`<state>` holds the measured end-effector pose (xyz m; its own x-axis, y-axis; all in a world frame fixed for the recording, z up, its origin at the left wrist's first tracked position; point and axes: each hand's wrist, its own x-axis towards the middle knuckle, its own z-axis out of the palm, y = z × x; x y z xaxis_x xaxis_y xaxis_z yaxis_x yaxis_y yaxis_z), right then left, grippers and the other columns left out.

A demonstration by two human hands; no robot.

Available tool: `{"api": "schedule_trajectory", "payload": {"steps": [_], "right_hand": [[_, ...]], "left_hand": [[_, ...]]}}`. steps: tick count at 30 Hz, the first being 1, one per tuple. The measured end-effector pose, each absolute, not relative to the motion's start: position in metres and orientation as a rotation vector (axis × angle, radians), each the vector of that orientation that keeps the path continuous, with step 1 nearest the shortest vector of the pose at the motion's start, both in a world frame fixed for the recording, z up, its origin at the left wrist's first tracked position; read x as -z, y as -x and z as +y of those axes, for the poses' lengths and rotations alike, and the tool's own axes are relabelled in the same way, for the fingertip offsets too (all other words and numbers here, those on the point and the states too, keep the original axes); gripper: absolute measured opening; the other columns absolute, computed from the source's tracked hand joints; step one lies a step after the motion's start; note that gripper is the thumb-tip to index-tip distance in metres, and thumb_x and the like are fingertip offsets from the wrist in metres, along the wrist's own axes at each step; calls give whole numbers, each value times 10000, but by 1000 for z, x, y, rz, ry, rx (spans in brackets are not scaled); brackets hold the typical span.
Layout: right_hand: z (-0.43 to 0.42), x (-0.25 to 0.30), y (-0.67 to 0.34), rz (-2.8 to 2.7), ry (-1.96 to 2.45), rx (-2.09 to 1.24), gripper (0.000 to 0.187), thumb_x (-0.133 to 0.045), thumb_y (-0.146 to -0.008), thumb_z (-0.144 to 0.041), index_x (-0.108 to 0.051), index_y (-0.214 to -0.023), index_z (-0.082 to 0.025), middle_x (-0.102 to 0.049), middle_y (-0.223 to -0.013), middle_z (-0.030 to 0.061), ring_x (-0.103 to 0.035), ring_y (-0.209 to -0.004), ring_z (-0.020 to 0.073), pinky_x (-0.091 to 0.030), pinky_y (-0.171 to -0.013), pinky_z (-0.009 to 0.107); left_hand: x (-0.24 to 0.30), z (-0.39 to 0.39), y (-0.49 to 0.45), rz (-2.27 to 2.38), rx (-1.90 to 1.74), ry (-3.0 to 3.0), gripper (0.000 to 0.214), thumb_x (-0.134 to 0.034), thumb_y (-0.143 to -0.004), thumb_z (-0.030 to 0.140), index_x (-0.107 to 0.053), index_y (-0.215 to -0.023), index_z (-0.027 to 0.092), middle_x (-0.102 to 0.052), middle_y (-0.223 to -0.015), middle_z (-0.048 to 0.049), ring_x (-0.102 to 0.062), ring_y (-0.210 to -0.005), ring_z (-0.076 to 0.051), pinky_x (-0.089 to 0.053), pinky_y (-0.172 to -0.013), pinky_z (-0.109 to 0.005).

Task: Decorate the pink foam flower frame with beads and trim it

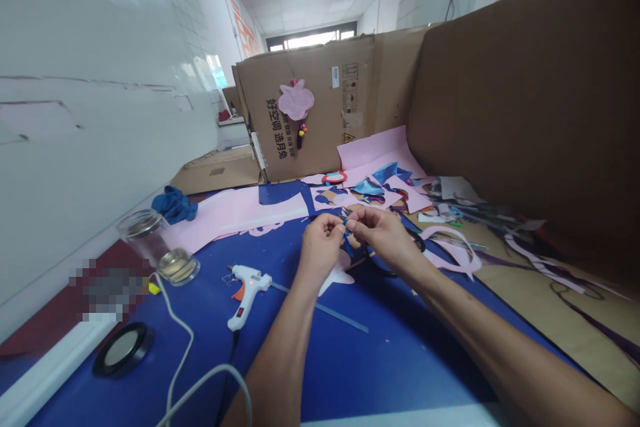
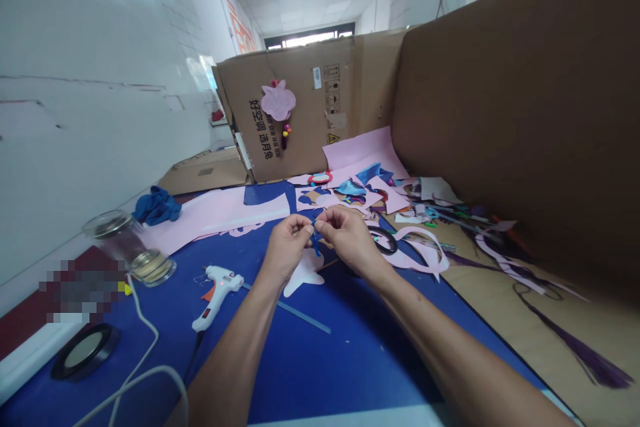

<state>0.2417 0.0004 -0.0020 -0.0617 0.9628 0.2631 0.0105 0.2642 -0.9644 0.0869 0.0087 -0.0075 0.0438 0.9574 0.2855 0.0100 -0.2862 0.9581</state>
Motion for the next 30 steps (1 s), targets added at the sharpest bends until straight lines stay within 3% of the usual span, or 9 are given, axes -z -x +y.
{"api": "schedule_trajectory", "payload": {"steps": [12, 17, 24, 30], "right_hand": [[1, -1, -246, -1326, 962, -1130, 422, -835, -774, -574, -676, -819, -186, -595, -674, -26, -485, -599, 124, -383, -596, 281], [2, 1, -243, -1354, 956, -1164, 379, -853, -737, -512, -650, -779, -195, -585, -646, -37, -481, -588, 124, -372, -581, 277], [5, 7, -244, -1450, 994, -1127, 253, -749, -771, -426, -631, -777, -202, -582, -640, -38, -484, -586, 129, -352, -584, 285], [5, 7, -243, -1490, 1026, -1119, 216, -712, -781, -408, -634, -766, -206, -560, -638, -40, -478, -603, 136, -337, -589, 288]], "left_hand": [[0, 7, -86, 1080, -1346, -1238, 156, -750, -748, 318, -675, -740, 181, -628, -607, 16, -564, -533, -115, -451, -571, -236], [-2, 7, -86, 1077, -1370, -1233, 169, -759, -724, 322, -662, -724, 184, -629, -610, 15, -564, -535, -114, -453, -571, -235], [1, 9, -82, 1091, -1363, -1409, 131, -712, -742, 317, -713, -779, 191, -667, -701, 0, -574, -610, -126, -444, -589, -239], [-1, 10, -80, 1112, -1313, -1394, 140, -708, -701, 337, -688, -699, 198, -619, -623, 12, -536, -568, -124, -427, -563, -241]]}}
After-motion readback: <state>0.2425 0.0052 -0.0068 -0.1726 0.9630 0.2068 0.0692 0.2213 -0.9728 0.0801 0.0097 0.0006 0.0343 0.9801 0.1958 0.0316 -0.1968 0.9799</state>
